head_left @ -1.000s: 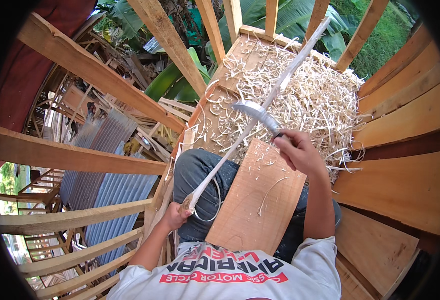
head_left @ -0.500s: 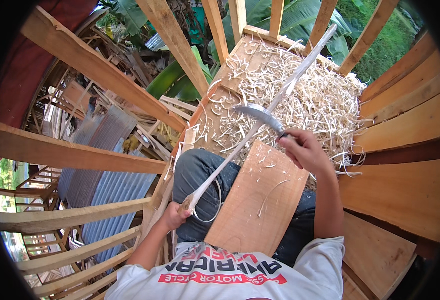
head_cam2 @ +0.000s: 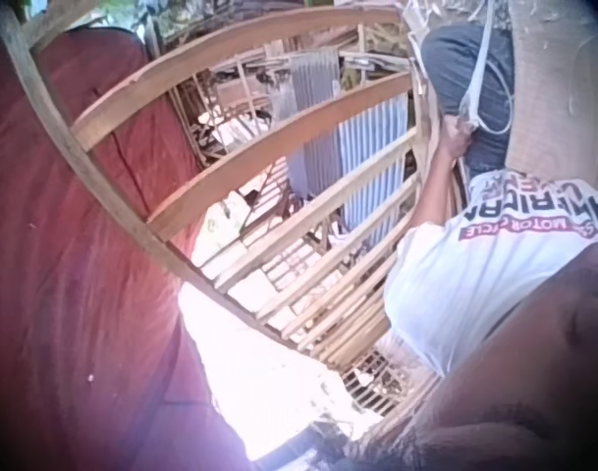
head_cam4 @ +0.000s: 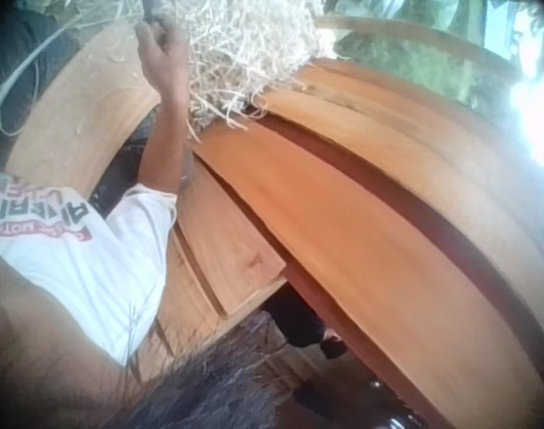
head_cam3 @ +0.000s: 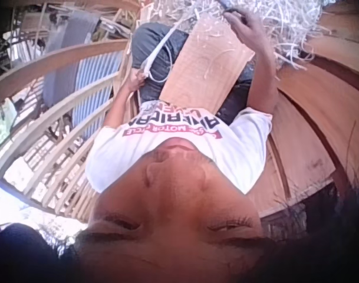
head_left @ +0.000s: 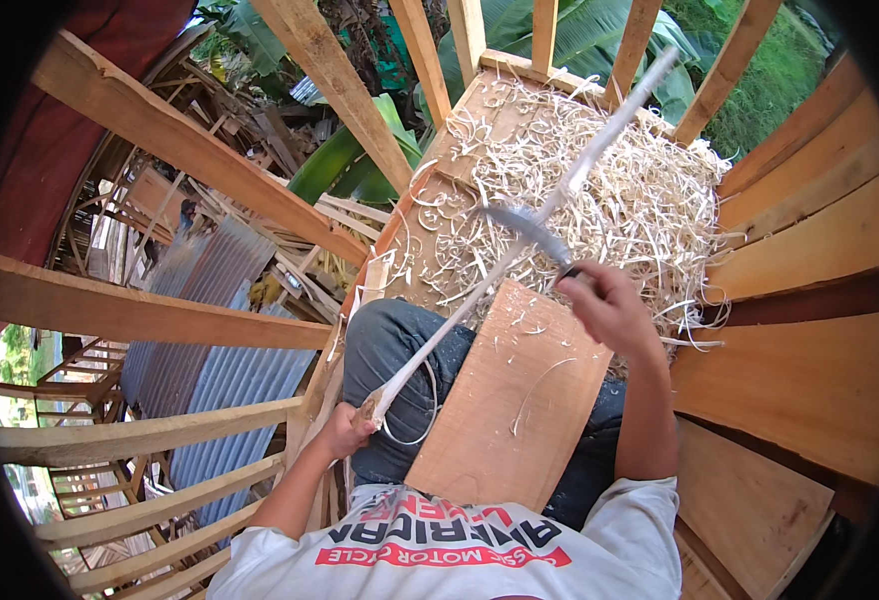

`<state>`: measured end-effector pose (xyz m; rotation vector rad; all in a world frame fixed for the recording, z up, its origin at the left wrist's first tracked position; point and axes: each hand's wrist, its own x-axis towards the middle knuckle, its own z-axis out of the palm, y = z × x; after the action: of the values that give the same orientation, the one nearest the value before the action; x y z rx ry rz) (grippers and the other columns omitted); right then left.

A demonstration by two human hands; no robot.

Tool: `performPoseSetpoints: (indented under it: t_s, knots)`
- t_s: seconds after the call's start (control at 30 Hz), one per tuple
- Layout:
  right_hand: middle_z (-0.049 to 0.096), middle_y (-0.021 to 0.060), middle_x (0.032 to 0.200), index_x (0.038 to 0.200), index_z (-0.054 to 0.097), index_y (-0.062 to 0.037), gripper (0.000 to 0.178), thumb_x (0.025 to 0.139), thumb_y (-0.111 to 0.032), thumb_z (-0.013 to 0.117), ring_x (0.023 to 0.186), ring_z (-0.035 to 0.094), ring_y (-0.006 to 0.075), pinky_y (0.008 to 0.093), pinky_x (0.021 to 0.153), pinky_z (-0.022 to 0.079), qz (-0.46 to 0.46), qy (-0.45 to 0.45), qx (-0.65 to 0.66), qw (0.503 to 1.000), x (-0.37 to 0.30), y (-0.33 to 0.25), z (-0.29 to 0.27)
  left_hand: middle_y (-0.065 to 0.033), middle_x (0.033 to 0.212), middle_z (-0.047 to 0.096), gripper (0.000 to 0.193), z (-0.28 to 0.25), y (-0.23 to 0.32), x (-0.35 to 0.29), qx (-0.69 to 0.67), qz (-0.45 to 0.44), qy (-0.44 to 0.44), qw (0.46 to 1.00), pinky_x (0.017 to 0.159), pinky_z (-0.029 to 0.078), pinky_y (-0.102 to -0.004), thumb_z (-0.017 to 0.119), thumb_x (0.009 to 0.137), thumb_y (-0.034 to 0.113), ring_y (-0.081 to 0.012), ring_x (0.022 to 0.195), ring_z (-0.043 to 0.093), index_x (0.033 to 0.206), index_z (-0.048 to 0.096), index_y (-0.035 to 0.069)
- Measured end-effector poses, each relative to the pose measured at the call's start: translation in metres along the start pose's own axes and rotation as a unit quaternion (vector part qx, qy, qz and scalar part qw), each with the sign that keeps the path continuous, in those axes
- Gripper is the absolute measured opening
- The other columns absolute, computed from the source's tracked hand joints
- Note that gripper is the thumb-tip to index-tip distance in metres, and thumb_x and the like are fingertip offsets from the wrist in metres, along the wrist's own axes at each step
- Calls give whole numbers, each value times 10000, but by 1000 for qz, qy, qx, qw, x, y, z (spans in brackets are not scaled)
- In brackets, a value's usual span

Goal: The person sits cross-legged on a wooden platform and uses a curved knife to shave thin strips from a long piece of wood. The person holds the wood with one hand and repeatedly draws the knife along its length to produce wood shavings.

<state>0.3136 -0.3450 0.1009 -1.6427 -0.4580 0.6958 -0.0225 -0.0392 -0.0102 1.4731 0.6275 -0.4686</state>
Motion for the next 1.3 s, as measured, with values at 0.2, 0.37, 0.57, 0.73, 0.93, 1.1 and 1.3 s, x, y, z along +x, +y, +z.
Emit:
performPoseSetpoints:
  t_s: [0.2, 0.37, 0.57, 0.73, 0.93, 1.1, 1.3]
  knots:
    - [462, -55, 526, 897, 604, 9, 217, 895, -206, 569, 393, 356, 14, 195, 340, 252, -21, 163, 105, 981, 3, 3, -36, 14, 492, 405, 629, 11, 18, -5, 0, -8, 8, 1000, 401, 323, -245, 663, 699, 641, -84, 443, 417, 561, 443, 69]
    - [468, -53, 533, 889, 615, -2, 207, 891, -206, 580, 402, 377, 12, 191, 341, 255, -29, 34, 48, 998, -2, 17, -3, 17, 494, 383, 615, 11, 20, -6, -34, -15, 4, 999, 397, 306, -244, 664, 716, 619, -86, 428, 387, 567, 424, 73]
    - [465, -46, 516, 910, 618, -12, 169, 898, -173, 569, 400, 387, 10, 184, 341, 264, -25, 107, 129, 986, 7, 26, 6, 25, 489, 365, 603, 7, 14, -2, -27, -18, -11, 999, 387, 288, -246, 665, 723, 608, -81, 422, 376, 564, 404, 88]
    - [450, -62, 520, 920, 610, 6, 191, 889, -180, 584, 401, 376, 10, 188, 344, 264, -41, 154, 109, 981, 4, 27, -14, 26, 486, 363, 599, 13, 30, -4, -26, -29, -14, 999, 383, 281, -246, 669, 724, 601, -78, 418, 367, 565, 397, 92]
    - [455, -61, 500, 902, 611, 17, 188, 893, -167, 576, 379, 365, 8, 191, 332, 259, -57, 115, 107, 986, 6, 23, -20, 34, 484, 345, 599, 8, 21, -3, -43, -11, -10, 999, 382, 277, -242, 676, 717, 599, -77, 419, 366, 574, 401, 87]
    - [458, -53, 487, 858, 609, 0, 163, 899, -150, 561, 359, 361, 10, 184, 322, 254, -12, 7, 72, 997, -2, 23, -7, 36, 500, 345, 644, 6, 13, -2, -44, -32, -17, 998, 381, 290, -241, 671, 651, 682, -85, 410, 361, 589, 391, 106]
    - [420, -57, 486, 860, 582, -4, 199, 910, -195, 560, 360, 346, 10, 191, 318, 241, -42, 195, 142, 969, 6, 29, -11, 21, 476, 356, 613, 10, 23, 0, -36, -15, -21, 999, 380, 288, -250, 669, 725, 600, -86, 406, 363, 553, 394, 80]
